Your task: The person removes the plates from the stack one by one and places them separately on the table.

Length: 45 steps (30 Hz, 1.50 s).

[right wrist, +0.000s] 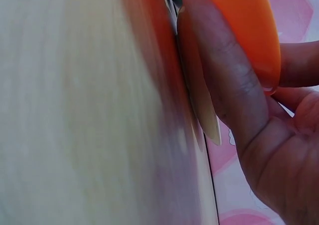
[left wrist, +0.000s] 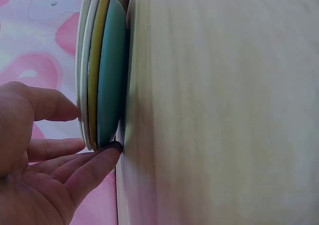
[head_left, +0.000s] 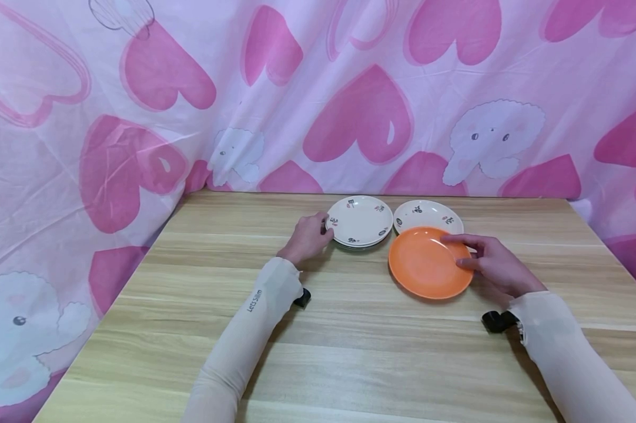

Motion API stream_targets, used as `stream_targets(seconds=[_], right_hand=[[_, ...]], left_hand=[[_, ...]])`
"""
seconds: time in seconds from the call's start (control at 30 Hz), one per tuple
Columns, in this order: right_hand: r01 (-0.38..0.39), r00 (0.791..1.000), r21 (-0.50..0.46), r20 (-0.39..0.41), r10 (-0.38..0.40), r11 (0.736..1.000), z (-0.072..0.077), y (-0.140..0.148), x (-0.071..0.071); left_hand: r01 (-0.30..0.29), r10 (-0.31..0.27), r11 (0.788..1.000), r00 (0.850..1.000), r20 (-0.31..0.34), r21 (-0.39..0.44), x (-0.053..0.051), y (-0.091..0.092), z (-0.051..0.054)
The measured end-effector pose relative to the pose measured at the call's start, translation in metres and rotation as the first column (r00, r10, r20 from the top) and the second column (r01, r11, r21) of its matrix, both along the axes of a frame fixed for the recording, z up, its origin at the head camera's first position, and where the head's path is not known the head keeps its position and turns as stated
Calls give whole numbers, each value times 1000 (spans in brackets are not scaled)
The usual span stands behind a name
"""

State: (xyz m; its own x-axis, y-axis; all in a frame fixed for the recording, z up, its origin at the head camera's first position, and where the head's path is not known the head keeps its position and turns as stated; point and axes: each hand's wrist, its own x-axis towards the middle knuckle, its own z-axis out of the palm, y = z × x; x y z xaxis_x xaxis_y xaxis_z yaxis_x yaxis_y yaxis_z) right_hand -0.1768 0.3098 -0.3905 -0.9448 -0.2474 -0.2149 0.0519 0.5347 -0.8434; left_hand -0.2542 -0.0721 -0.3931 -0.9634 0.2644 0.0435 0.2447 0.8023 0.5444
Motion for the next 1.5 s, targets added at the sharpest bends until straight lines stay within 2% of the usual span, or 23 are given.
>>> stream_targets(seconds=[0.27, 0.63, 0.93, 1.5], right_hand=[[-5, 999, -41, 46, 7, 999, 0, 1, 1], [-29, 999, 3, 19, 29, 1000, 0, 0, 3], [-41, 998, -7, 46, 41, 999, -1, 0, 4], [-58, 998, 26, 36, 57, 998, 2, 3, 7]], left_hand=[[-5, 5, 1000, 1000, 10, 9, 1, 0, 0], [7, -7, 1000, 1000, -3, 11, 1, 0, 1], [5, -5, 1000, 1000, 0, 7, 1, 0, 1], [1, -1, 1000, 1000, 10, 9, 1, 0, 1]])
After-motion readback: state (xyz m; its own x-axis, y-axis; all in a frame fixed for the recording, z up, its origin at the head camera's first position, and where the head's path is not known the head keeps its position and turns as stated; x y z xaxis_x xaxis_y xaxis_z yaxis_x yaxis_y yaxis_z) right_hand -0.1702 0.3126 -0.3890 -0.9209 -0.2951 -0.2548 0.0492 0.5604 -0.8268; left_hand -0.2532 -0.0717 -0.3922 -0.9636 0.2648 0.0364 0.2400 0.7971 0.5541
